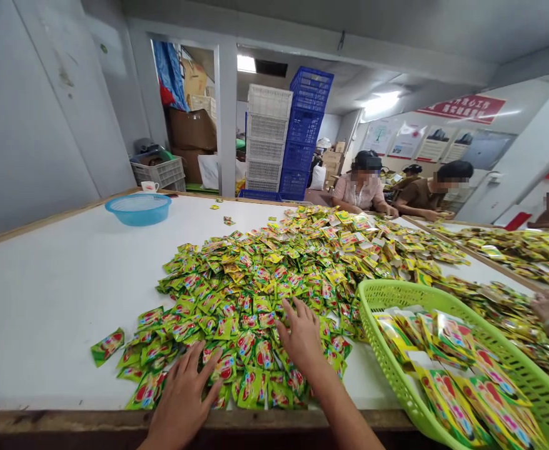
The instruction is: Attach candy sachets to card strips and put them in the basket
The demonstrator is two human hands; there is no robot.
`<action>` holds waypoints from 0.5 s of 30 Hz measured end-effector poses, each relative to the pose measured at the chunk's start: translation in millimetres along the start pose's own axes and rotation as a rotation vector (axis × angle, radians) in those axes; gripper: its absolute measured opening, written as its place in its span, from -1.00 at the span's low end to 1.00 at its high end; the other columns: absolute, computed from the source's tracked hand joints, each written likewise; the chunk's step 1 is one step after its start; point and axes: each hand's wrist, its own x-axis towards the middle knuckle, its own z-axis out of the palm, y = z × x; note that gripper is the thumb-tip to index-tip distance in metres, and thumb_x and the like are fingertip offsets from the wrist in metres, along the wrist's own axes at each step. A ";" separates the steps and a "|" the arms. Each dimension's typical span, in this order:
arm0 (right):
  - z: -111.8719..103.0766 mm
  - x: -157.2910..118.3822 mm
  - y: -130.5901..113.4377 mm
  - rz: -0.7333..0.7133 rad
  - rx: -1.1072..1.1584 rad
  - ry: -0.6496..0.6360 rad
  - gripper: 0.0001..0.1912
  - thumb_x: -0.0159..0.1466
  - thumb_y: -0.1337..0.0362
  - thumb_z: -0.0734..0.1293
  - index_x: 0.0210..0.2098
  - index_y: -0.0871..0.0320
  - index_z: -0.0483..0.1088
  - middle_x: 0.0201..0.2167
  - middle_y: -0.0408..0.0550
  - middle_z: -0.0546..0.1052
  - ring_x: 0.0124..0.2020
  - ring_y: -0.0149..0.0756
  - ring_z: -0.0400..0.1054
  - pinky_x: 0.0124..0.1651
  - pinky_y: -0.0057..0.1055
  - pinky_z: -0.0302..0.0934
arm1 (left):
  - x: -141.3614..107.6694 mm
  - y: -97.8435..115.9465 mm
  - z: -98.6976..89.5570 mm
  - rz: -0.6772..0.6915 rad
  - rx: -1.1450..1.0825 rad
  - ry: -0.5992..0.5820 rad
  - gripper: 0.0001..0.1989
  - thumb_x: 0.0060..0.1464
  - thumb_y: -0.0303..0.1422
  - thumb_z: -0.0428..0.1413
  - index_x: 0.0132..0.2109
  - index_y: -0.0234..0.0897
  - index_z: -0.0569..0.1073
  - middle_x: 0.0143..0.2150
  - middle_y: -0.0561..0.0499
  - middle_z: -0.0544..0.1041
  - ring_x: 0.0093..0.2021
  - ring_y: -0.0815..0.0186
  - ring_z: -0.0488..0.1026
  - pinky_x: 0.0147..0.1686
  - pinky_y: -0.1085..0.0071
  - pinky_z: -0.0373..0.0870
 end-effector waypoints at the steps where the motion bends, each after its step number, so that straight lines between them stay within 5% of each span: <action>1: 0.2 17.2 2.7 0.007 0.037 -0.002 -0.60 0.25 0.17 0.21 0.07 0.10 0.33 0.04 0.11 0.39 0.03 -0.10 0.28 -0.03 -0.09 0.21 | 1.2 -3.3 2.7 -0.001 -0.022 0.006 -0.60 0.08 -0.31 -0.02 0.08 -0.03 0.44 0.17 -0.15 0.36 0.20 0.01 0.23 0.09 0.01 0.24; 5: 12.3 91.1 18.3 0.047 0.127 -0.026 -0.59 0.25 0.22 0.20 0.07 0.19 0.33 0.03 0.15 0.40 0.04 -0.14 0.27 0.01 -0.16 0.20 | 23.6 -15.8 0.2 0.017 -0.147 0.050 -0.63 0.11 -0.23 -0.04 0.06 0.05 0.44 0.11 -0.09 0.41 0.11 0.03 0.30 -0.02 0.02 0.34; 8: 31.6 145.9 31.8 0.088 0.167 -0.058 -0.57 0.24 0.21 0.22 0.07 0.22 0.33 0.02 0.16 0.41 0.04 -0.17 0.28 0.04 -0.22 0.18 | 66.2 -19.2 -19.0 0.014 -0.228 0.117 -0.63 0.12 -0.21 -0.06 0.04 0.00 0.46 0.09 -0.10 0.41 0.08 0.03 0.30 0.03 -0.04 0.28; 11: 55.0 195.8 46.0 0.182 0.220 -0.102 -0.54 0.23 0.19 0.22 0.07 0.27 0.33 -0.01 0.19 0.44 0.03 -0.14 0.29 0.06 -0.23 0.15 | 132.7 -19.5 -40.0 0.005 -0.291 0.153 -0.61 0.14 -0.16 -0.08 0.03 -0.08 0.48 0.06 -0.12 0.40 0.08 0.05 0.29 0.09 -0.05 0.22; 15: 88.4 252.8 75.1 0.358 0.310 -0.159 -0.46 0.28 0.07 0.16 0.12 0.29 0.28 0.01 0.19 0.44 0.05 -0.12 0.30 0.08 -0.25 0.12 | 251.8 -21.2 -46.5 0.029 -0.356 0.111 -0.52 0.15 -0.12 -0.11 0.08 -0.23 0.44 0.10 -0.16 0.38 0.14 0.10 0.27 0.13 0.09 0.20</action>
